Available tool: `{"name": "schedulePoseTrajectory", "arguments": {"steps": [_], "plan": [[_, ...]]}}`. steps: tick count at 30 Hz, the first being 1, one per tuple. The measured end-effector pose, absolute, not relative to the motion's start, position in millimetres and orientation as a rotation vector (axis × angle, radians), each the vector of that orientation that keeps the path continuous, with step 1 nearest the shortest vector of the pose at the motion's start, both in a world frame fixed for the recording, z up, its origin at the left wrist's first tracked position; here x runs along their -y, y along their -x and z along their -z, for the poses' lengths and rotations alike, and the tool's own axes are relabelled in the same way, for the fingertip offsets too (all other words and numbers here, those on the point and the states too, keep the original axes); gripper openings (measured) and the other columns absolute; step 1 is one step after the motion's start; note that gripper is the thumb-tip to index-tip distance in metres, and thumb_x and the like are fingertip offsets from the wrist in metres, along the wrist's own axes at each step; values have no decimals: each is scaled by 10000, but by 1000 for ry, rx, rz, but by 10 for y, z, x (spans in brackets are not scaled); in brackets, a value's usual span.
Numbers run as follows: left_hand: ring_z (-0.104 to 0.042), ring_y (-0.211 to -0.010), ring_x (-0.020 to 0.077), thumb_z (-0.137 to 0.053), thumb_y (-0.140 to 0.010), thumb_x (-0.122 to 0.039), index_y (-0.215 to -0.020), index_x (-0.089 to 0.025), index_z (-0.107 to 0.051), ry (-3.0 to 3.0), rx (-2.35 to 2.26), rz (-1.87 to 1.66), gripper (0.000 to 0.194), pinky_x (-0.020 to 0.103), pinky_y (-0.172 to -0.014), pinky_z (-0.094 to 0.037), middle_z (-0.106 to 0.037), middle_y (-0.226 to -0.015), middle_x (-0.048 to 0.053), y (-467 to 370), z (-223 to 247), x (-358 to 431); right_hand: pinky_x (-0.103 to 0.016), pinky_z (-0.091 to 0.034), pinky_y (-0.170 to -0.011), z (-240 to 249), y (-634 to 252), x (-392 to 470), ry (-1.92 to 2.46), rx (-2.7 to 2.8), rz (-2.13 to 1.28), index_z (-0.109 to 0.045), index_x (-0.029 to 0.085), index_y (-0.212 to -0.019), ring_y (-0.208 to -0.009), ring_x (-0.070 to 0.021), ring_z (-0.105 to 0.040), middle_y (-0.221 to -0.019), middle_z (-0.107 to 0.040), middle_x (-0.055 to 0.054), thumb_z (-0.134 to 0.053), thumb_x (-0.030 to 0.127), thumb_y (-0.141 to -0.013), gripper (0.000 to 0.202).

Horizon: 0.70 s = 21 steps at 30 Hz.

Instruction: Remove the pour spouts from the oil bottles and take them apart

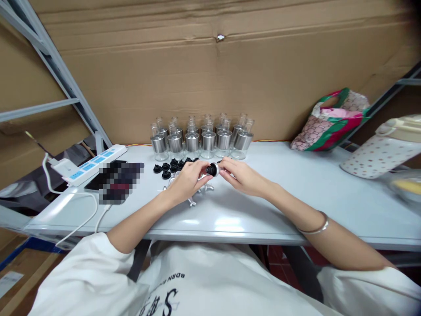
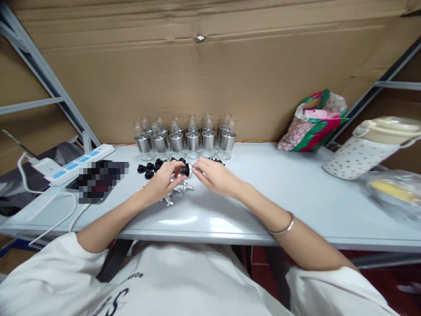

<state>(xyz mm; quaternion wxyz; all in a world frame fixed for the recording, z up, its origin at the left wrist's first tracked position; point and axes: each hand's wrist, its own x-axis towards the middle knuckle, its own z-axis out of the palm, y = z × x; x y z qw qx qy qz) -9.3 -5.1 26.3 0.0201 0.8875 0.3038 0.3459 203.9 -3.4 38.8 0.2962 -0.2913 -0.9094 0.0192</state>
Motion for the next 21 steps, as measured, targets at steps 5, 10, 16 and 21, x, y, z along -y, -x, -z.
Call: {"name": "schedulePoseTrajectory", "arguments": {"steps": [5, 10, 16, 21], "plan": [[-510, -687, 164, -300, -945, -407, -943, -144, -489, -2866, -933, -945, 324, 347, -779, -388, -587, -811, 46, 109, -250, 36, -279, -347, -595, -426, -1968, 106, 807, 2407, -631, -441, 186, -722, -601, -126, -412, -653, -444, 7, -301, 420, -968, 367], [-446, -630, 145, -178, -972, -421, -832, -179, -458, -2949, -798, -1024, 396, 309, -718, -382, -556, -748, 24, 98, -263, 60, -248, -272, -495, -391, -1920, 117, 638, 2082, -1522, -416, 186, -663, -509, -79, -302, -610, -349, 50, -436, 584, -876, 452], [-254, -528, 138, -150, -969, -329, -668, -206, -369, -3060, -826, -1196, 392, 324, -666, -321, -425, -567, -27, 117, -345, 65, -243, -277, -515, -439, -1860, 211, 654, 2117, -1266, -469, 174, -689, -533, -87, -329, -605, -381, 42, -439, 556, -891, 434], [-272, -541, 149, -117, -966, -368, -665, -210, -373, -2960, -903, -1149, 425, 329, -672, -313, -423, -559, -21, 123, -375, 62, -248, -328, -577, -468, -1892, 243, 705, 2361, -338, -514, 175, -747, -588, -120, -419, -652, -492, -3, -357, 425, -962, 365]]}}
